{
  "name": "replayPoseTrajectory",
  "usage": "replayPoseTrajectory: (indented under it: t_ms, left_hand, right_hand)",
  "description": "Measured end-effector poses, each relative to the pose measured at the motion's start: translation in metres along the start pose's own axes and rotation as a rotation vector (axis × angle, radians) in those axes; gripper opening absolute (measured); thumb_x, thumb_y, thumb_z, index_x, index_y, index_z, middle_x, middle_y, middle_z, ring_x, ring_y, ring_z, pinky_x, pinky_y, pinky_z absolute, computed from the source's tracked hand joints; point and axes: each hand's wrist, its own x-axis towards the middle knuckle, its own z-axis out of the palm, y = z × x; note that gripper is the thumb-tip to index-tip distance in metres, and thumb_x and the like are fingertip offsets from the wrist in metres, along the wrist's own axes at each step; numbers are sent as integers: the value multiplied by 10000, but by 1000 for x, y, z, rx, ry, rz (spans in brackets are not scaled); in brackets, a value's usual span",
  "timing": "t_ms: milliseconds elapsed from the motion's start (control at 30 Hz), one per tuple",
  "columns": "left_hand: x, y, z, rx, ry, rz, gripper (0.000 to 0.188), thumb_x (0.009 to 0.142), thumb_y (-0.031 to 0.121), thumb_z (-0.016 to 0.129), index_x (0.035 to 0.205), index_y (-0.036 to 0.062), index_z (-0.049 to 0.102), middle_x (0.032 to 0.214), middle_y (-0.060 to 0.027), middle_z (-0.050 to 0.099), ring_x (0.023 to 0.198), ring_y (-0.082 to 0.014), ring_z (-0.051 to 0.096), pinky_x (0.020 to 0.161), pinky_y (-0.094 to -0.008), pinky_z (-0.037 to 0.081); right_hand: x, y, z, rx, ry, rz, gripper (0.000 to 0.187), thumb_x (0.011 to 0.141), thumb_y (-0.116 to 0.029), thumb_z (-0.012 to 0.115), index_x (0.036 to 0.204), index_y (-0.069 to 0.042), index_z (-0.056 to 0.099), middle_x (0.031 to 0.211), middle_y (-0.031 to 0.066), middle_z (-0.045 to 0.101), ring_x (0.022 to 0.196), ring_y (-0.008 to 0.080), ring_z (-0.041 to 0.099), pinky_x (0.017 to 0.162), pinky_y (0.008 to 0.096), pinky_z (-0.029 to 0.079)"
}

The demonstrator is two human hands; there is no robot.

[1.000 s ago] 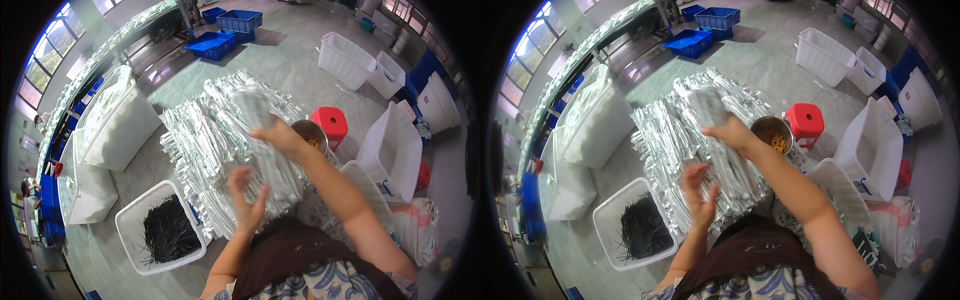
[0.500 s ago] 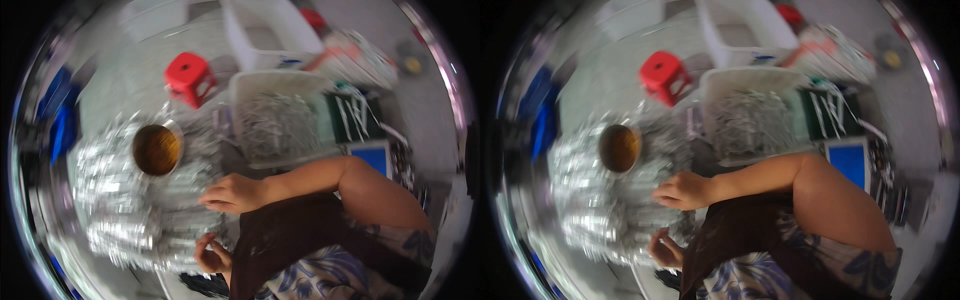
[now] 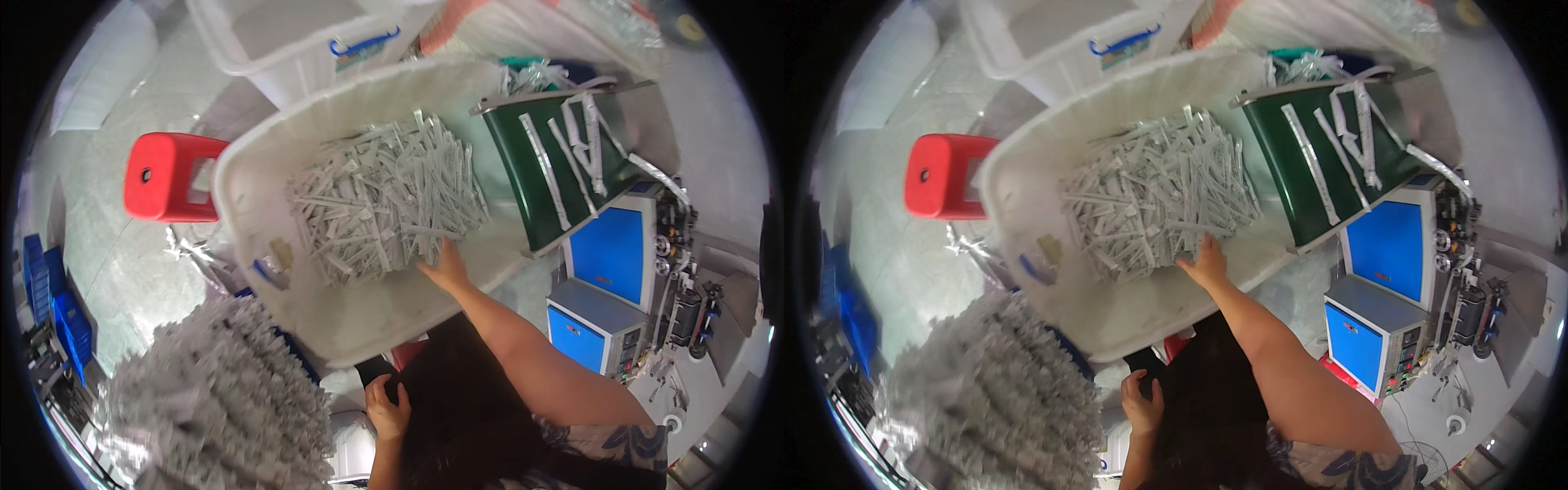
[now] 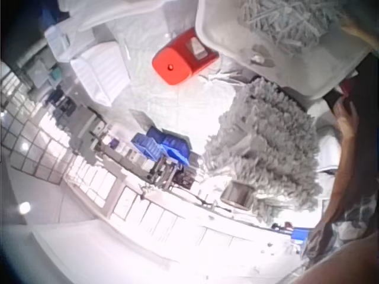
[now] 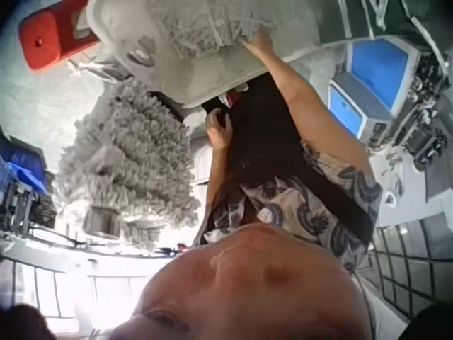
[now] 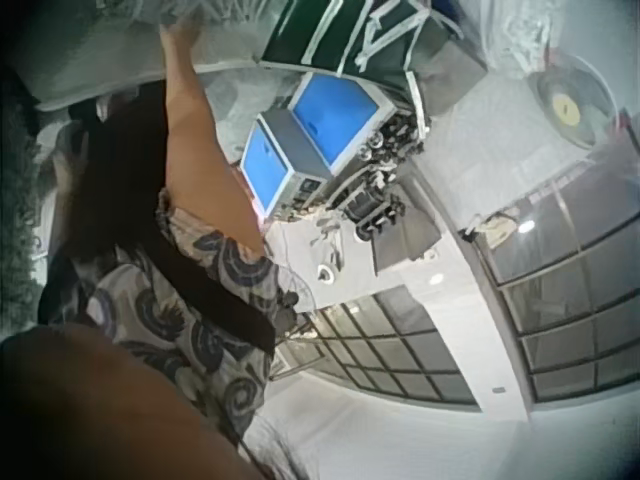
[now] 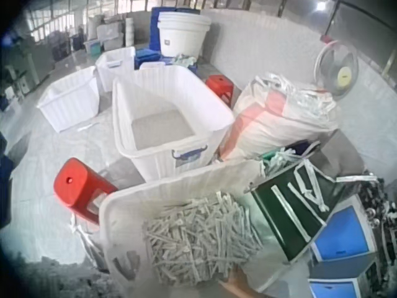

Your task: The person picks up wrapped straws from a white plastic bin by hand, gathers them into bundles, and secures each bundle using a rubber band taken from a small metal bowl.

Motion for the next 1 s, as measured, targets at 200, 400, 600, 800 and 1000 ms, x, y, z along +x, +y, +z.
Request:
replayPoseTrajectory:
  t_ms: [200,400,600,800,1000]
  left_hand:
    - [89,-21,106,290,8,88,362,732,101,540,1077,14,475,1045,-149,526,1015,-347,474,894,-427,336]
    - [92,-38,133,503,32,127,293,726,163,424,952,38,564,890,-70,608,846,-265,569,761,-343,385]
    - [92,-39,133,478,-5,118,261,672,143,432,860,67,596,800,-41,614,744,-233,571,677,-327,394]
    - [92,-41,135,428,-38,138,228,706,156,428,838,59,585,799,-66,610,722,-264,558,664,-362,393]
    - [83,-46,136,490,36,146,237,706,196,419,804,93,609,802,-20,623,721,-212,579,655,-305,387]
  right_hand:
    - [168,7,56,-250,49,-176,1126,529,-432,772,1332,36,135,1375,275,114,1289,407,98,1010,513,169]
    - [238,56,55,-121,161,-196,1234,499,-471,777,1359,-5,24,1376,298,51,1290,424,59,1014,535,127]
    - [270,61,51,-73,61,74,1275,481,-447,790,1369,-63,-41,1364,325,39,1277,461,42,1001,549,103]
    - [306,53,37,-130,109,215,1259,471,-460,787,1381,-199,-43,1338,337,85,1244,479,109,979,555,158]
    - [269,34,60,-116,210,33,1061,525,-265,775,1367,-137,142,1154,200,438,1062,338,442,893,480,321]
